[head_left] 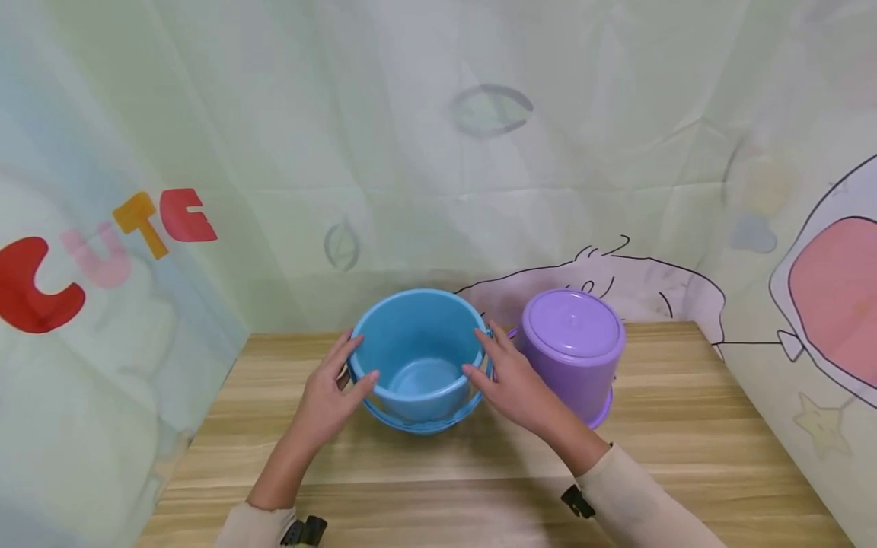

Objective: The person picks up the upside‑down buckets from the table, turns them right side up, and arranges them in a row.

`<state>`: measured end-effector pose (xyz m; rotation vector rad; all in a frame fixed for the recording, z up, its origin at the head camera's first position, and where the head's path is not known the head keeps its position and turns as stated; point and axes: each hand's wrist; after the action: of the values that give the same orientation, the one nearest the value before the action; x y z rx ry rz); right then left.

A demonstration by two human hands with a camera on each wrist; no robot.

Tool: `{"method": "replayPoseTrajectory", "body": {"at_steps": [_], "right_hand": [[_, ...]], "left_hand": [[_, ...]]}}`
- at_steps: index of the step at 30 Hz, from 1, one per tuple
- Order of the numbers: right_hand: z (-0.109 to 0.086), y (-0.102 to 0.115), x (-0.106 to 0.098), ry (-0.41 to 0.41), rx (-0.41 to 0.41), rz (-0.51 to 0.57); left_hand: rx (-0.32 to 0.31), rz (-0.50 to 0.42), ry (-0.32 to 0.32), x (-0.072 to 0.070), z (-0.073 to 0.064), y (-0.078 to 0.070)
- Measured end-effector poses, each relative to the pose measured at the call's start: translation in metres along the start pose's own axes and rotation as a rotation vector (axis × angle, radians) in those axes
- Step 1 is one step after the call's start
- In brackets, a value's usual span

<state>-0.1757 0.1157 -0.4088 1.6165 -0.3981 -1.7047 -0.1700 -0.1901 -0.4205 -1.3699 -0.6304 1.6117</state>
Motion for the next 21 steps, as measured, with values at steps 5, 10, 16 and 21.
{"method": "replayPoseTrajectory", "body": {"at_steps": [5, 10, 16, 21], "right_hand": [[0.005, 0.000, -0.001, 0.006, -0.001, -0.020], [0.009, -0.001, -0.003, 0.029, 0.023, -0.016], [0.017, -0.001, -0.002, 0.030, 0.017, -0.027], [0.023, 0.001, -0.002, 0.034, 0.002, -0.032]], "left_hand": [[-0.003, 0.005, 0.011, -0.001, 0.007, 0.004], [-0.010, -0.012, 0.029, -0.002, 0.012, 0.006], [-0.030, -0.035, 0.036, -0.004, 0.019, 0.010], [-0.032, -0.046, 0.039, -0.008, 0.023, 0.012]]}}
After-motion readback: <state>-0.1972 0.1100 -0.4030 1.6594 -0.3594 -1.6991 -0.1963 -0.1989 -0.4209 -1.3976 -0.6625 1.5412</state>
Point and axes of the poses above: each hand's wrist, its own z-axis towards the middle knuckle, its own x-axis out of the palm, y = z × x, and after that the axes turned 1 degree about x, right-handed
